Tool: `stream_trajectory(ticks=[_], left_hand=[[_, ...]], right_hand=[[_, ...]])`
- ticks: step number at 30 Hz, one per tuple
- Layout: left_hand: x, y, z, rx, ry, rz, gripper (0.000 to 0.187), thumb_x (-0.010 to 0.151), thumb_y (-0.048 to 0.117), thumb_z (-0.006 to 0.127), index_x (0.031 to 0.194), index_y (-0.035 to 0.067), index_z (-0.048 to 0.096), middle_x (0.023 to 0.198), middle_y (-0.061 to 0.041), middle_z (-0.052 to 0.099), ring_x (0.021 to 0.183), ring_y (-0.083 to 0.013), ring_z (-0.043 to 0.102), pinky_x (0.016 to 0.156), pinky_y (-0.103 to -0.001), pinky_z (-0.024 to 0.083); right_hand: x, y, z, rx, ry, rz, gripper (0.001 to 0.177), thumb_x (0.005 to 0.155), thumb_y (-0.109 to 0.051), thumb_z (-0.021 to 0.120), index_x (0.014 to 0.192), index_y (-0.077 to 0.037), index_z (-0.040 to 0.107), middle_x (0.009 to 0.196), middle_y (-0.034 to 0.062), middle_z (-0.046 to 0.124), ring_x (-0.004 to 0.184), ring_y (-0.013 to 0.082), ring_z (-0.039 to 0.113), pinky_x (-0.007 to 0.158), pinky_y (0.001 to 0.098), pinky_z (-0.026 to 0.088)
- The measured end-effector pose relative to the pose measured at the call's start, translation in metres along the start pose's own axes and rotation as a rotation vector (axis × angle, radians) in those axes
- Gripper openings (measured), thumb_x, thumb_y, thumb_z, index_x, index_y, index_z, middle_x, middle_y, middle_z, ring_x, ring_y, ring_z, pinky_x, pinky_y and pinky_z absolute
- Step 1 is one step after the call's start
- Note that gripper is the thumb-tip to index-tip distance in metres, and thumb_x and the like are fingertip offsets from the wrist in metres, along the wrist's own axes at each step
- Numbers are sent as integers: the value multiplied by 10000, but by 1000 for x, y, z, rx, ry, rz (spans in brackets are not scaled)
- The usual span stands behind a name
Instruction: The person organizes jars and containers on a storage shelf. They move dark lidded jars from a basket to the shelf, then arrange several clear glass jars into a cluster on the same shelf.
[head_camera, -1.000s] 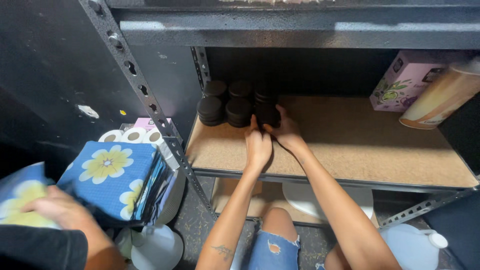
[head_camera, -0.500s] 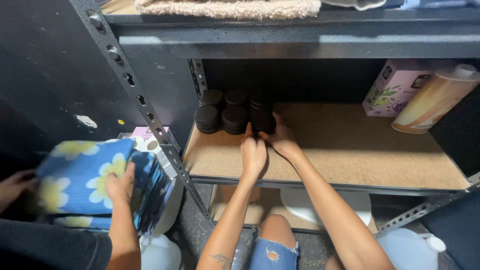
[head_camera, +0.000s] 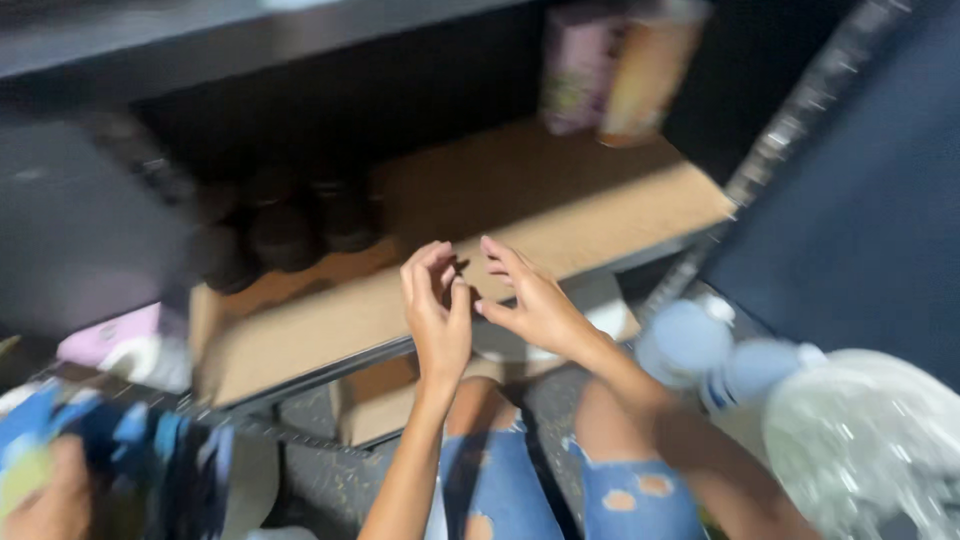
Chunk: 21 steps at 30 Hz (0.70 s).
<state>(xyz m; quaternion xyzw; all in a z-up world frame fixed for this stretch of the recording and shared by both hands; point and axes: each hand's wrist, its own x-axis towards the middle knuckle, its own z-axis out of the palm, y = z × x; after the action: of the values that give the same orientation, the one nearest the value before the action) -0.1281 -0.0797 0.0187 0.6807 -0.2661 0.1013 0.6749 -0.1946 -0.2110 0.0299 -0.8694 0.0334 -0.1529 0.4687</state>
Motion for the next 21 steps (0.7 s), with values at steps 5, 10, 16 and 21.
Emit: stream_trajectory(ticks=[5,10,16,21], left_hand=[[-57,25,83,-180,-480,-133,407,899,-44,581,1305,-10,568,1241,-190,554,1209,-370,629,1002,-415,583],[-117,43,170,-322,-961,-229,464,894,-15,608,1353,-17,544,1238,-214,604,1193,-343,647,1000,-414,582],[-176,67,261,-287,-1274,-208,424,890,-13,616,1313,-11,593,1196,-219,648,1129,-340,680,978,-408,597],[-252,60,339,-230,-1522,-18,424,886,12,623,1308,57,624,1127,-175,660,1087,-308,693,953,-378,612]], right_hand=[[-117,35,-71,-40,267,66,756,841,-78,762,1519,-33,430,1410,199,569,1249,369,631,1039,471,534],[-229,58,-132,-94,539,270,638,837,-7,728,1441,36,527,1274,263,656,1117,416,693,940,493,587],[-344,92,-212,-64,882,651,564,885,-1,675,1439,-38,578,1224,178,694,1137,276,695,919,370,592],[-413,144,-233,-578,447,1093,356,966,-48,631,1296,84,642,1143,279,700,1048,406,718,909,489,595]])
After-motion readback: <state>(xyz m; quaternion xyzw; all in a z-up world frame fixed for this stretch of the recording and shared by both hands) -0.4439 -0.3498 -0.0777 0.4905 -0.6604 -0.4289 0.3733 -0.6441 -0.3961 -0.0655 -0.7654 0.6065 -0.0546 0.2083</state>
